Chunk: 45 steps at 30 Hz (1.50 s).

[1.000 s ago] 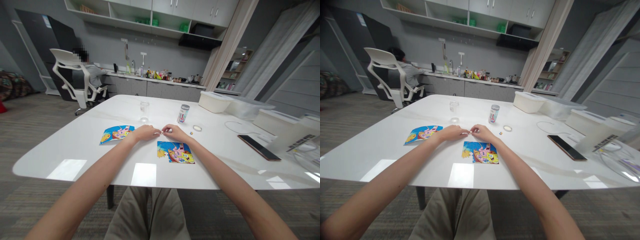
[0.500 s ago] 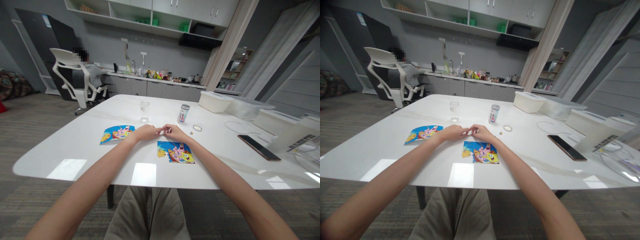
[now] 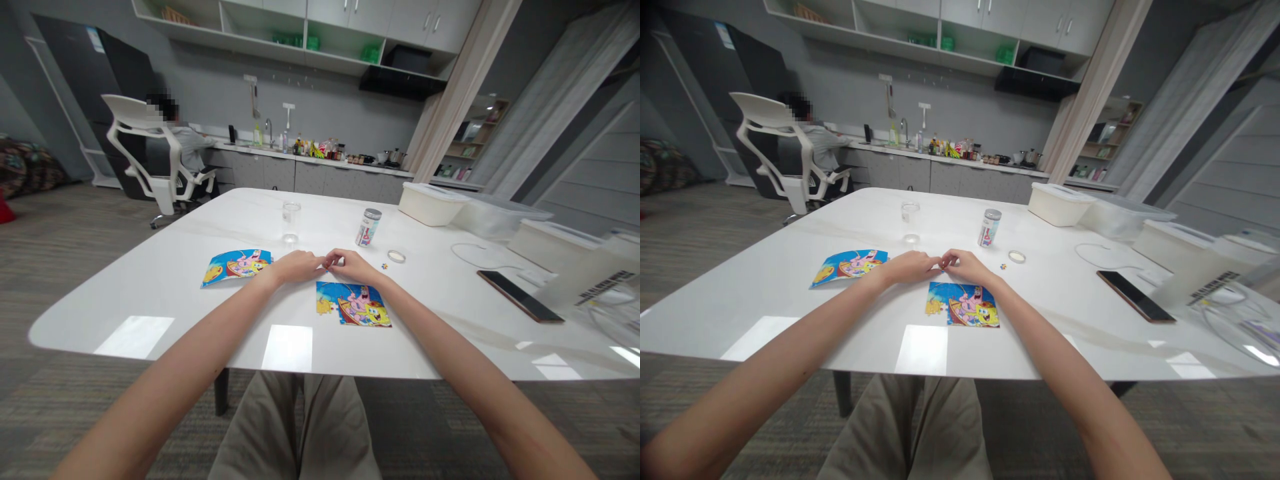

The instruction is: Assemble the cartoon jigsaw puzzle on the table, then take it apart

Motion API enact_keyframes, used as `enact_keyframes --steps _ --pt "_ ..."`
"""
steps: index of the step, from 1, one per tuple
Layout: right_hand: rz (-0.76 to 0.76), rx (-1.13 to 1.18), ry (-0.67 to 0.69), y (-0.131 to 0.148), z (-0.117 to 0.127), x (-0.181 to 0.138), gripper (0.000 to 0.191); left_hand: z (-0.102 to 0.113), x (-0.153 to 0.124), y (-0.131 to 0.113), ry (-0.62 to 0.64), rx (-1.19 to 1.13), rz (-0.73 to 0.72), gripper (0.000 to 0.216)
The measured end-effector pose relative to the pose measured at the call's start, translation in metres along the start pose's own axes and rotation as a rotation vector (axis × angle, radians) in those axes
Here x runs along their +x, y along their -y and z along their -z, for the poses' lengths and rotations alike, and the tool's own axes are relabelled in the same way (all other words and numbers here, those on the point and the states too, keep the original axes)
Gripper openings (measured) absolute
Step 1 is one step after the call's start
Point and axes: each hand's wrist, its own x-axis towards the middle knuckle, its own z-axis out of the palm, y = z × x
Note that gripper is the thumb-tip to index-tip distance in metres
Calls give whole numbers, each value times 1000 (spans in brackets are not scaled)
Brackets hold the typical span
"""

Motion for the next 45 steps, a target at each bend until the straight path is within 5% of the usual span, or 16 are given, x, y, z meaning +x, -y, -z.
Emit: enact_keyframes --steps 34,45 --pt "-24 12 15 0 -1 2 17 -1 -1 5 -7 -13 10 34" --pt "-26 111 -81 1 1 5 21 -3 0 11 -57 -47 2 27"
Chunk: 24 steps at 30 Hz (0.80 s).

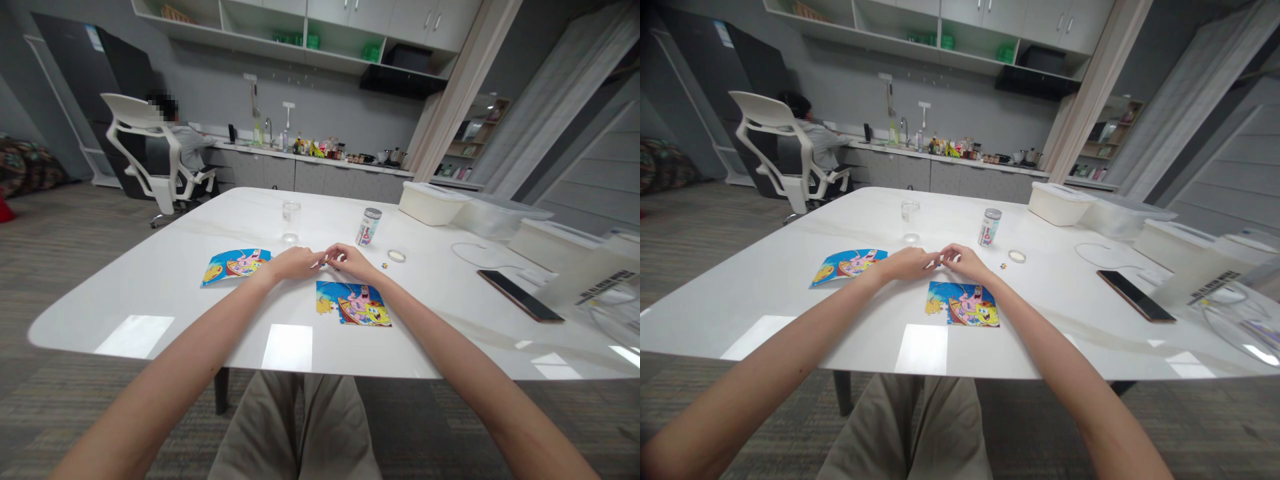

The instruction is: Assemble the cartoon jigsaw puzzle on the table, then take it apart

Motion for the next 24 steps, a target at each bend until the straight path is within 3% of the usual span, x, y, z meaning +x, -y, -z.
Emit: enact_keyframes --steps 14,24 --pt "-73 303 20 4 0 0 31 -1 1 0 -39 9 -10 37" --pt "-87 334 32 7 2 -1 34 1 0 -1 -38 55 -52 40"
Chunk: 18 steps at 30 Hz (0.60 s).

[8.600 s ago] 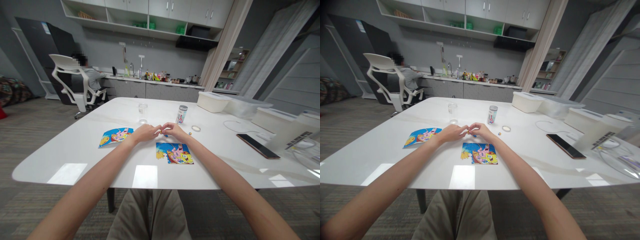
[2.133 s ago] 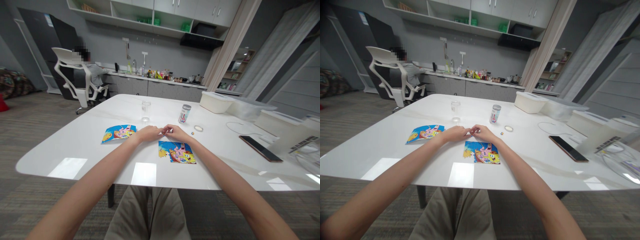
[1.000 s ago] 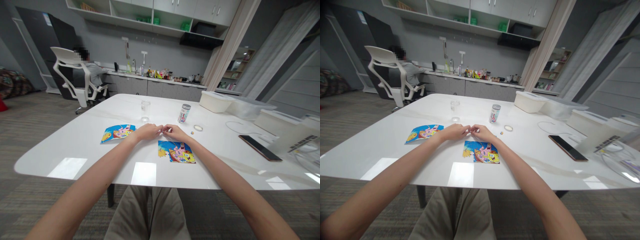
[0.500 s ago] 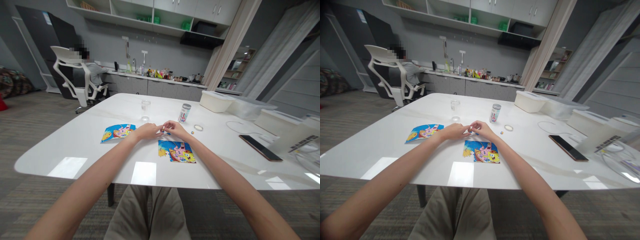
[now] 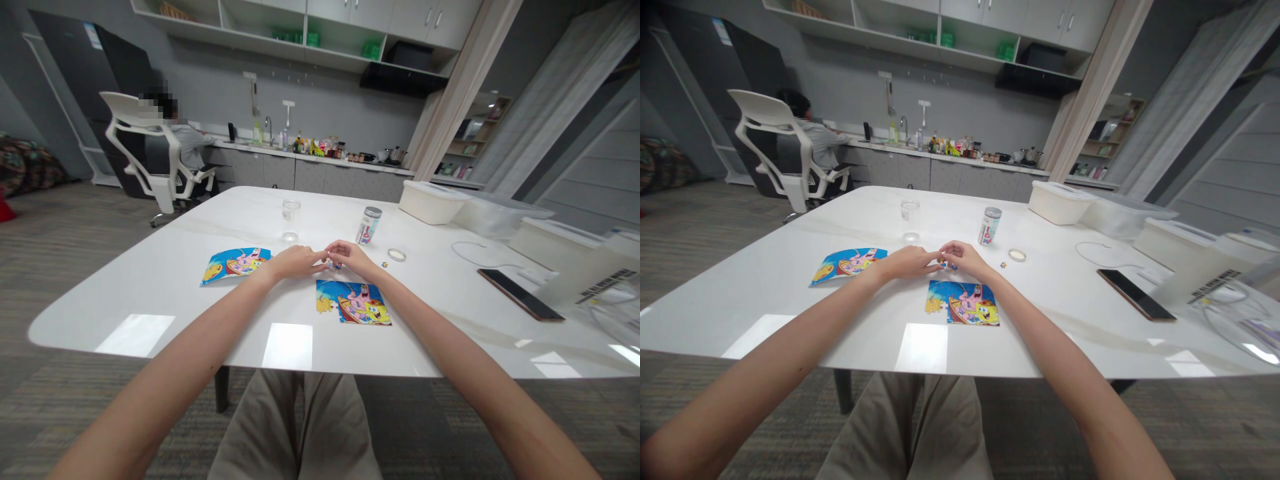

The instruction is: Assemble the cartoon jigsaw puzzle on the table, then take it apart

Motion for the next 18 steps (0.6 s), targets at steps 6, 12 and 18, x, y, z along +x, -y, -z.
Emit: enact_keyframes --steps 6,12,18 --pt "2 57 22 2 1 -2 39 3 -1 -1 9 34 -2 43" --pt "12 110 78 6 2 -5 38 4 -1 -3 11 -1 6 42" --pt "15 95 73 5 3 -5 39 1 0 -3 0 60 -12 41"
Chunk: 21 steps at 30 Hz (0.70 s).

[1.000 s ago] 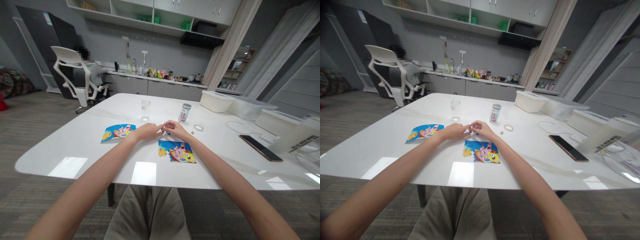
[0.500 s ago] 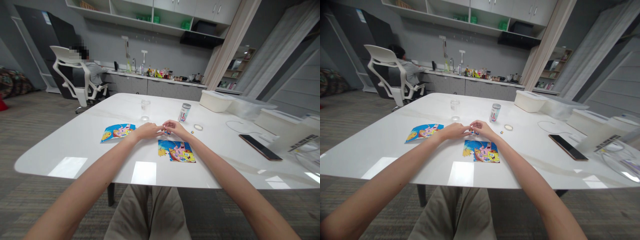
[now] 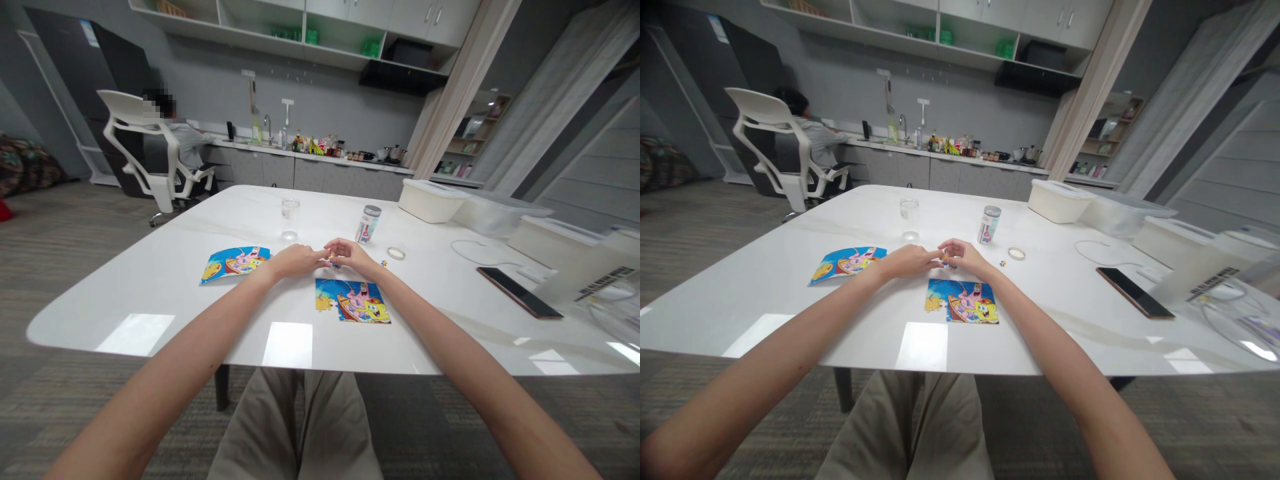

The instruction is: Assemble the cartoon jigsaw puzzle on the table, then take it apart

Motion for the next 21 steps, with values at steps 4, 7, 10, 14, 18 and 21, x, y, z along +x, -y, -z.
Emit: enact_keyframes --steps 4,7,10,14,18,21 --pt "11 -15 -15 -2 0 1 37 -3 1 2 -11 27 -12 41" --pt "30 -32 -33 -2 0 2 34 -5 1 4 -18 35 -7 42" --pt "40 -40 -53 0 0 2 32 -4 1 5 -16 39 2 42" --pt "48 -43 -90 3 -1 2 32 -2 -1 5 -16 17 23 40" --pt "67 -47 -130 4 -3 2 30 -1 -2 6 -40 14 42 41" --pt "49 -1 -99 4 -5 1 27 -1 -1 6 -51 40 31 42"
